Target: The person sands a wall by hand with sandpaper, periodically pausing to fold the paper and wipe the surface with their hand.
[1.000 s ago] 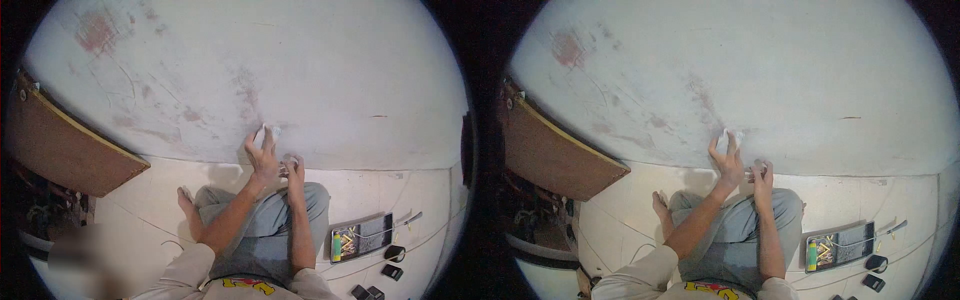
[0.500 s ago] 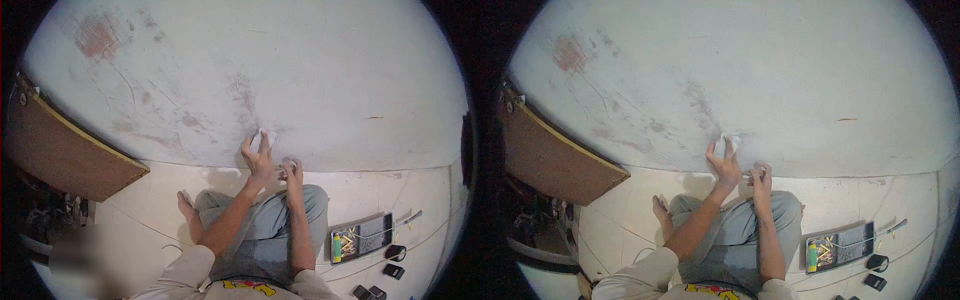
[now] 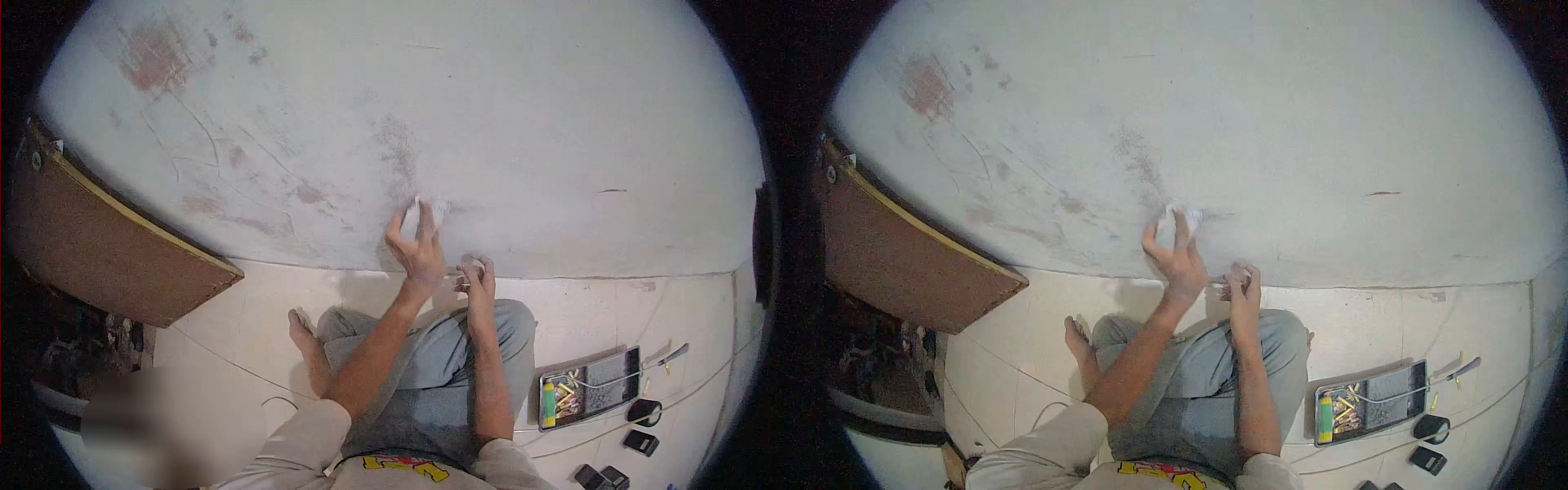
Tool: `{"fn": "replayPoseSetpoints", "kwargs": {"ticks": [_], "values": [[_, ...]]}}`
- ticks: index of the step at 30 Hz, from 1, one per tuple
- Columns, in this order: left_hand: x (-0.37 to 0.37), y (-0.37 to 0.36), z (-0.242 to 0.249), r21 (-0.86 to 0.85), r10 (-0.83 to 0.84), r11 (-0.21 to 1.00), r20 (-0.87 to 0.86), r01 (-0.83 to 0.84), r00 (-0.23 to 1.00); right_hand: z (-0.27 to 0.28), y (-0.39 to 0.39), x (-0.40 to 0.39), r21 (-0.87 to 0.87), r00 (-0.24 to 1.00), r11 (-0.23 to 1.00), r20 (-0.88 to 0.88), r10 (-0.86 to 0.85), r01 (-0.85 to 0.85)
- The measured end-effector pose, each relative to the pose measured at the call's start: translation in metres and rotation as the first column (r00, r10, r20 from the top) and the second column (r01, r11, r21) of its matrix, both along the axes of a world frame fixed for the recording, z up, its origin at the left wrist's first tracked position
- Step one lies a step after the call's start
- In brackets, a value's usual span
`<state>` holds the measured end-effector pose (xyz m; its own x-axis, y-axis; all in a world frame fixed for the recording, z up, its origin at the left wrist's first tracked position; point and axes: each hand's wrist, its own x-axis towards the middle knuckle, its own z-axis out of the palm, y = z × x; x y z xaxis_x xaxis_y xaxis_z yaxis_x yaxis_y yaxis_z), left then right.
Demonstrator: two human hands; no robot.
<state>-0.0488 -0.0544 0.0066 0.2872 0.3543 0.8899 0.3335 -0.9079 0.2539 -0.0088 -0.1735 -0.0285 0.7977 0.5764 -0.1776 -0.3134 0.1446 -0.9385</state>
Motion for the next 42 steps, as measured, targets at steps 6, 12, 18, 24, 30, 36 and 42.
{"fn": "replayPoseSetpoints", "kwargs": {"ticks": [6, 12, 18, 24, 30, 36, 42], "values": [[0.012, -0.003, 0.056, 0.014, 0.025, 1.000, -0.034, -0.024, 0.999, -0.005, -0.001, -0.001, -0.007, 1.000, 1.000, -0.002, -0.015, 0.015], [0.016, 0.006, 0.065, 0.066, 0.002, 0.998, 0.017, -0.003, 1.000, 0.003, -0.001, -0.001, 0.026, 1.000, 0.999, 0.009, -0.023, 0.023], [0.003, -0.004, -0.001, -0.050, 0.012, 0.999, -0.086, -0.016, 0.996, 0.002, -0.003, 0.002, -0.003, 0.999, 1.000, 0.036, -0.017, 0.018], [0.013, 0.000, 0.086, 0.061, 0.044, 0.997, -0.056, -0.040, 0.997, 0.004, -0.003, -0.001, 0.027, 1.000, 1.000, 0.011, -0.012, 0.012], [0.000, 0.003, 0.006, 0.002, 0.010, 1.000, -0.062, -0.010, 0.998, 0.003, -0.002, -0.001, 0.045, 0.999, 0.999, -0.024, -0.029, 0.030], [0.012, 0.008, 0.031, 0.050, 0.018, 0.999, -0.025, -0.017, 1.000, -0.005, -0.004, -0.002, -0.027, 1.000, 1.000, 0.022, -0.016, 0.016], [0.029, 0.015, 0.117, 0.146, -0.021, 0.989, 0.098, 0.007, 0.995, 0.002, -0.002, -0.002, 0.008, 1.000, 1.000, 0.011, -0.012, 0.012]]}}
